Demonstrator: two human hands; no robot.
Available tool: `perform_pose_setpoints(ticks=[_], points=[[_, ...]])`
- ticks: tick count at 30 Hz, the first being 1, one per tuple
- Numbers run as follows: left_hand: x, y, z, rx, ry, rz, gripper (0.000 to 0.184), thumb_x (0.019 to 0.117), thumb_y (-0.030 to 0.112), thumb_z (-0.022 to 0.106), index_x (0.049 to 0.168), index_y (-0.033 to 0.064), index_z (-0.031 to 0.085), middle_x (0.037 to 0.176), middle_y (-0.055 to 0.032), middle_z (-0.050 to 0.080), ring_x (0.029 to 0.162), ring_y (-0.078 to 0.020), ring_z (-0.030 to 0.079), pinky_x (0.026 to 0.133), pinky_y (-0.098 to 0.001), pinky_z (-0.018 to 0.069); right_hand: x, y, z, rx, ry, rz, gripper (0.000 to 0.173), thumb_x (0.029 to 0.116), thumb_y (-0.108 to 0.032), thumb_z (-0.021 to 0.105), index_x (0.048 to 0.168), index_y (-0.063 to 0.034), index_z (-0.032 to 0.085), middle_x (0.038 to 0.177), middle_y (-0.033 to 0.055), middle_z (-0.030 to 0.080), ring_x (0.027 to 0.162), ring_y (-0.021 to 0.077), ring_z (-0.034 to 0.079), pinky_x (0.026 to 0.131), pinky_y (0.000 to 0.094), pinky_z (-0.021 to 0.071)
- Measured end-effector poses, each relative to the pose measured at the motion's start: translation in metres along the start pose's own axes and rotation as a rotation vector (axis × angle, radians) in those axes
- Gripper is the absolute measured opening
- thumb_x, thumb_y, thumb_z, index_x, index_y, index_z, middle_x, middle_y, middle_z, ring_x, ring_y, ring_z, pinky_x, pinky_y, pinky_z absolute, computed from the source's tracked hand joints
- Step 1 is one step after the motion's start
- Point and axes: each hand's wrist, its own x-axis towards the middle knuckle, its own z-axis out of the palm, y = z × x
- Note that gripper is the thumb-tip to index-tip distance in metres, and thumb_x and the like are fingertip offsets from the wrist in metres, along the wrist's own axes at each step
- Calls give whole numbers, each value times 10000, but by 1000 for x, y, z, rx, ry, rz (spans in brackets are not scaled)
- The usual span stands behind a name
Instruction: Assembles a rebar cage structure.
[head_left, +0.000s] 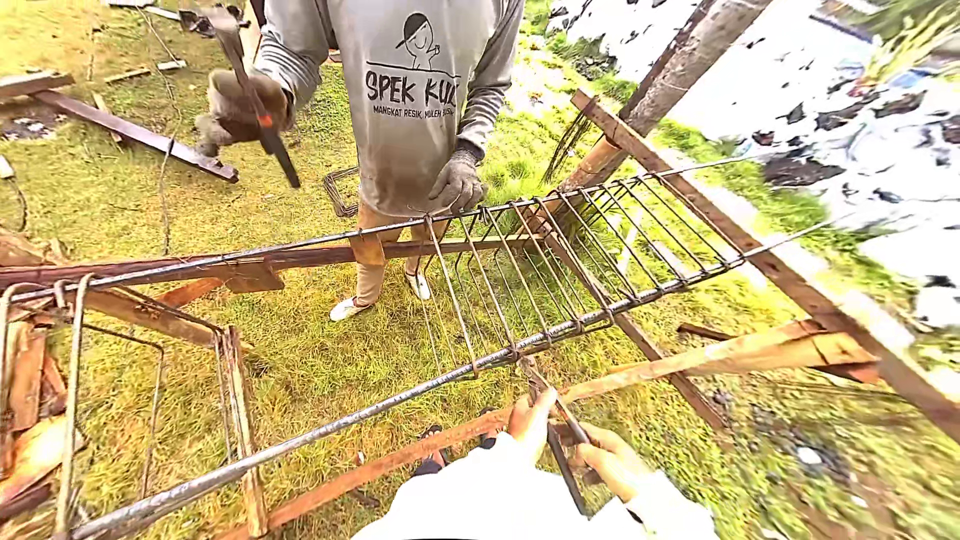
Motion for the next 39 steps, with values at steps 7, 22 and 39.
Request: perform_pose_setpoints(ticks=[7,22,39], points=[[-6,1,-6,52,-80,12,575,1053,419,559,1408,-16,436,1083,-148,609,958,-220,601,877,-415,522,-29,-22,-1,-318,-67,-98,341,947,-148,596,1251,-16,677,1218,182,650,1097,304,637,966,517,507],[24,10,27,-74,7,-124,532,1062,450,526,1327,-12,525,1068,-169,638,925,-257,623,826,-435,534,18,-32,-46,-341,-100,-73,313,993,-161,495,1216,-40,679,1055,117,689,879,210,629,803,449,510],[5,32,39,-347,-47,-161,584,1060,484,503,1366,-14,484,1251,-198,603,1079,-288,617,915,-451,528,4,-125,-82,-688,-291,36,241,1043,-125,501,1180,-16,667,962,96,633,777,147,531,735,351,452]])
